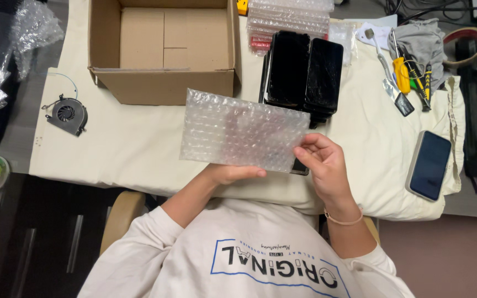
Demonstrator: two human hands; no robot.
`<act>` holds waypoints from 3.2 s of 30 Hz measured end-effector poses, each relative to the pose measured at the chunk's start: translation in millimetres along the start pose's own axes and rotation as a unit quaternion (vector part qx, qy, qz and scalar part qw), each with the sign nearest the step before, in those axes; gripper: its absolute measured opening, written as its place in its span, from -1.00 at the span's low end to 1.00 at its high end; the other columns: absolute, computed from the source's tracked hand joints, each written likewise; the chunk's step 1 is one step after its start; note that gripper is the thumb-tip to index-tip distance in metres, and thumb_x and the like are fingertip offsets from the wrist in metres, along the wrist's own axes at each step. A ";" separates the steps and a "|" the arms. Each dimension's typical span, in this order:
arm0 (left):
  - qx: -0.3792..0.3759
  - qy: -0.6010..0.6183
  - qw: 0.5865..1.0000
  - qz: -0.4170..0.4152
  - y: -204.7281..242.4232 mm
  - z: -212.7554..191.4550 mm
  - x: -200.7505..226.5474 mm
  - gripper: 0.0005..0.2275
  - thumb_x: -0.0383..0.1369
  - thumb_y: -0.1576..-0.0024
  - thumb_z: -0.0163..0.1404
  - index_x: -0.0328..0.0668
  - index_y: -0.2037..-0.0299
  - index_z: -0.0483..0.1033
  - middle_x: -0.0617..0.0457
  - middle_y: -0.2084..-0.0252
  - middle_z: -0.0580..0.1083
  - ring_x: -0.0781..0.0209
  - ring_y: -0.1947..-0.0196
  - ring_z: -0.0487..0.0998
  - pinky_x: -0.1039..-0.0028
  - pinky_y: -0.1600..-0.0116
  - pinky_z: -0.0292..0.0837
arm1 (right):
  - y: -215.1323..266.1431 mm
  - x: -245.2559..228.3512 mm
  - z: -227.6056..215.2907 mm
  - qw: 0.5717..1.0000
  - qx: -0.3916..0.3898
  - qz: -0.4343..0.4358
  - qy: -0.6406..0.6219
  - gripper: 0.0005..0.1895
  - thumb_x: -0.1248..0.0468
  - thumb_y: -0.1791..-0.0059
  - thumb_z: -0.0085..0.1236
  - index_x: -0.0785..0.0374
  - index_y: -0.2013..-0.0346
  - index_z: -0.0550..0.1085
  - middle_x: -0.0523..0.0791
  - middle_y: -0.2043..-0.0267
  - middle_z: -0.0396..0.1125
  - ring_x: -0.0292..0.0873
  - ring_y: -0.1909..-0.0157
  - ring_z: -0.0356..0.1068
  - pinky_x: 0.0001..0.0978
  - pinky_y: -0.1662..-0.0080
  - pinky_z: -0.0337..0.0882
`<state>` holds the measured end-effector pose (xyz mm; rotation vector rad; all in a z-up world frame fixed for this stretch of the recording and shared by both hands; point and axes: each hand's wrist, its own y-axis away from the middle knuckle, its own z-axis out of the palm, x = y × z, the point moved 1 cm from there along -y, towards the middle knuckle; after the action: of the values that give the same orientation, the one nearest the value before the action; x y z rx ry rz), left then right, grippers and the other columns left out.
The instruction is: The person repeatedly takes bubble-wrapped smartphone parts from a cardboard box, unwraps them, and places the unwrapped parts onto a stack on the table. The person handles the parts one at a time, unwrapping each individually before stacking them.
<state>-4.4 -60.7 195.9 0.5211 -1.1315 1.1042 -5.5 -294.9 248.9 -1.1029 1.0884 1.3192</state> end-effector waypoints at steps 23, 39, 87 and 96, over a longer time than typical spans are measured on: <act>0.097 -0.458 0.856 0.220 -194.2 -81.5 181.7 -0.77 -0.52 -0.13 0.27 -0.21 0.04 0.56 0.03 0.14 0.63 0.24 0.14 0.70 0.54 0.00 0.55 | -173.0 -99.0 -41.4 0.918 0.113 -0.282 0.257 -0.85 0.48 -0.10 0.27 0.36 0.16 0.42 0.02 0.19 0.41 -0.13 0.11 0.45 -0.25 -0.12 0.51; 0.166 -0.475 0.834 -0.227 -356.4 -131.4 144.3 -0.96 -0.38 -0.04 0.22 -0.05 0.43 0.71 0.11 0.61 0.58 0.56 0.63 0.54 0.72 0.33 0.55 | -353.1 -65.5 -69.1 0.956 0.143 0.136 0.217 -0.85 0.27 0.09 0.38 0.16 0.23 0.64 -0.21 0.54 0.41 -0.41 0.57 0.34 -0.65 0.42 0.46; -0.158 -0.562 0.809 0.069 -22.2 -48.7 -2.3 -0.47 0.09 -0.09 0.12 -0.12 -0.10 0.58 -0.19 -0.19 0.51 -0.10 -0.28 0.44 0.12 -0.40 0.22 | 16.9 43.3 -79.8 0.765 -0.108 -0.348 0.531 -0.71 0.14 0.03 0.26 0.16 0.06 0.60 -0.02 -0.09 0.48 0.04 -0.14 0.45 -0.03 -0.24 0.36; -0.152 -0.561 0.813 0.045 -17.5 -40.1 22.5 -0.46 0.09 -0.03 0.19 -0.17 -0.05 0.60 -0.17 -0.08 0.57 -0.03 -0.19 0.54 0.14 -0.39 0.23 | 18.7 43.2 -78.1 0.788 -0.130 -0.330 0.503 -0.73 0.16 0.07 0.30 0.16 0.11 0.61 -0.06 -0.02 0.51 0.02 -0.09 0.48 -0.03 -0.22 0.39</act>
<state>29.6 -26.1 203.9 0.9085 -2.3377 0.5984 -22.8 -365.8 194.0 -2.2730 1.0554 0.2337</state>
